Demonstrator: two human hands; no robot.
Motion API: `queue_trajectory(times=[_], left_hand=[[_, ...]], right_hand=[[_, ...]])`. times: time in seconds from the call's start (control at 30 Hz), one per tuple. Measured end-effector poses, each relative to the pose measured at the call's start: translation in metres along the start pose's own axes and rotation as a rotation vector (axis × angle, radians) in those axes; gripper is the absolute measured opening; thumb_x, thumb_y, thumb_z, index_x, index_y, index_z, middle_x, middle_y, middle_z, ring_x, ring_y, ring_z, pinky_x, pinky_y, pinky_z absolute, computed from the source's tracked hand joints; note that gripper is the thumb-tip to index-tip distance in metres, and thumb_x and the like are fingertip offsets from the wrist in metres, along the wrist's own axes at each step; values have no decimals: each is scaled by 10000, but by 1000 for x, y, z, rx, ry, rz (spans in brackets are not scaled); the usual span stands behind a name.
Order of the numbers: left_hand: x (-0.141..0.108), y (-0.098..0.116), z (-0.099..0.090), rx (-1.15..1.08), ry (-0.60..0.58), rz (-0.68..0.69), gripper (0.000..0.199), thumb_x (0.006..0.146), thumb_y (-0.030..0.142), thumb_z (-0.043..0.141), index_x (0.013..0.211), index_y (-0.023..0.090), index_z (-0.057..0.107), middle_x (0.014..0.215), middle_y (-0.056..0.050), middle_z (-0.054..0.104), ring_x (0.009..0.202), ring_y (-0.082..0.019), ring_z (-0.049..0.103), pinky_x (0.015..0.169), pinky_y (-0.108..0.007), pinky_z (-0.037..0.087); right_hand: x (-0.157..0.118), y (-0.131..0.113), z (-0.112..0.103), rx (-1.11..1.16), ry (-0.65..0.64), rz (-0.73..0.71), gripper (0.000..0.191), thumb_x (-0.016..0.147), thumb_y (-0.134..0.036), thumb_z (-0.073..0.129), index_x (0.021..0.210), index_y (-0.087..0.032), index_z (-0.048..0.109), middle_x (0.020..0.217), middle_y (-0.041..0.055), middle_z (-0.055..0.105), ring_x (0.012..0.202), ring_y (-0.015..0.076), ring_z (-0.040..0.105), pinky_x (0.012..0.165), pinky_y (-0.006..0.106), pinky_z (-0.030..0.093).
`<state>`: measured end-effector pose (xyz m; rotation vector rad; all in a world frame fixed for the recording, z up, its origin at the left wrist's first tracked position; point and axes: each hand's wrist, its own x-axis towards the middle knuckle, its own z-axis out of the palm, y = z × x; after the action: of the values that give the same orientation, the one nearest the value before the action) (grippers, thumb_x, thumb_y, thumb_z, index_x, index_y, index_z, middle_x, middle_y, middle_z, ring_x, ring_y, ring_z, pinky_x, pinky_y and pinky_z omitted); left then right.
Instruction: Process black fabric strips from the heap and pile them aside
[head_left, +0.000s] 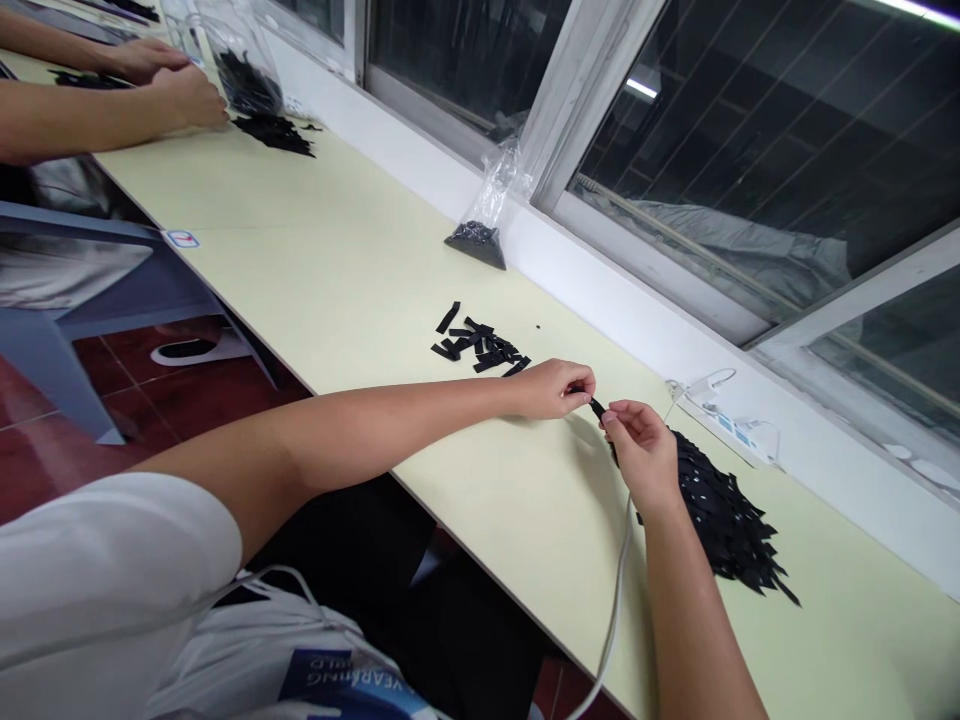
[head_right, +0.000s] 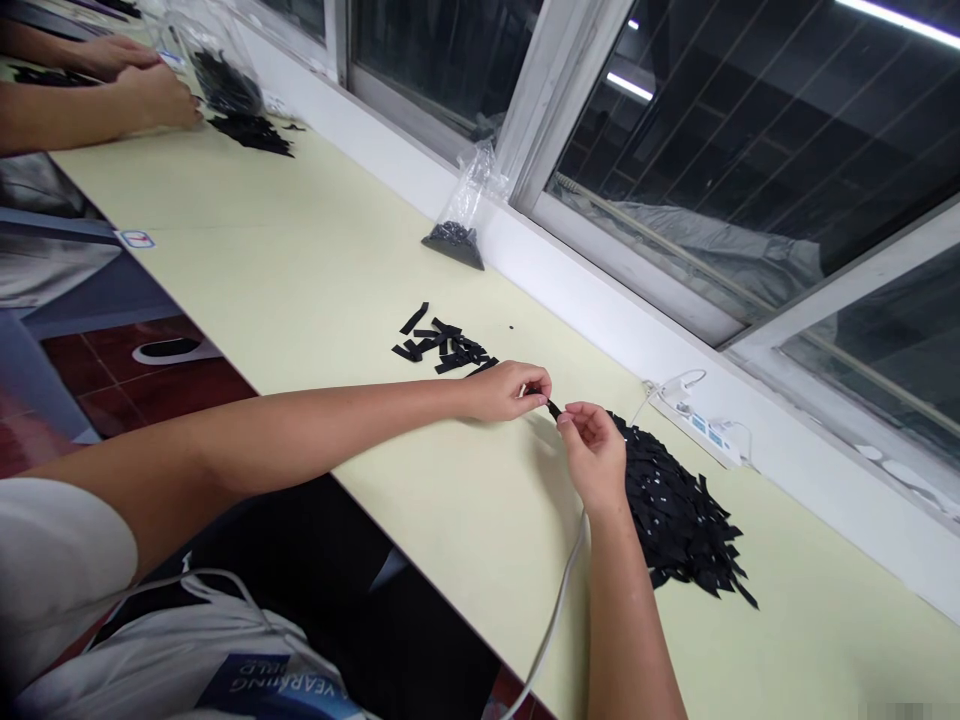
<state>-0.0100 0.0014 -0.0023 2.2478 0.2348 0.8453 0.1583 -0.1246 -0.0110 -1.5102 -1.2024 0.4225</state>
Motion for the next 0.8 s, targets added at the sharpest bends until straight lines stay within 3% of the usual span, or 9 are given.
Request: queue_trajectory(times=[0.13,0.27,0.33,0.43,0.53,0.63,0.8], left_hand=[[4,-6,-2,-19,110,-22,138,881,205,559,1006,175,609,930,-46,653,784,-146,557,730,-291,444],[10,-19,-14,-22,295,-42,228,799,74,447,905,171,623,937,-44,652,828,-151,559,768,-302,444],[13,-26,-22,-43,348,-82,255,725,38,385,743,164,606,808,-26,628,734,-140,534,728,-305,426],[15,-32,-33,-136,395,-165,200,651,58,355,543,176,476,554,17,452,554,-116,410,601,-292,349],[17,-32,-38,-249,406,-177,156,607,83,348,497,190,378,483,37,318,490,-101,312,537,-283,265],[18,-29,-37,-305,362,-151,129,589,105,346,500,193,376,478,34,322,478,-101,304,525,-286,244],[17,-26,-33,-287,295,-129,82,549,141,352,497,204,345,478,27,303,492,-112,297,535,-301,242]], right_hand=[[6,4,-13,-29,119,37,326,717,-443,762,902,-182,701,840,50,708,730,177,640,718,333,527],[13,10,-52,-310,323,140,290,693,-394,717,901,-193,745,792,48,711,717,206,624,739,360,492],[14,13,-77,-554,385,223,267,698,-369,679,901,-220,767,753,41,702,693,227,609,760,397,476],[15,19,-106,-793,404,361,221,680,-347,651,842,-273,782,759,48,702,703,267,592,798,466,458],[15,27,-121,-875,461,444,219,617,-323,656,790,-299,788,783,88,697,764,327,588,833,560,423],[16,37,-128,-923,505,491,178,568,-298,656,705,-306,770,727,110,655,824,384,587,867,639,363],[17,50,-134,-1002,557,452,140,531,-280,676,659,-282,731,731,145,628,954,450,562,846,658,335]])
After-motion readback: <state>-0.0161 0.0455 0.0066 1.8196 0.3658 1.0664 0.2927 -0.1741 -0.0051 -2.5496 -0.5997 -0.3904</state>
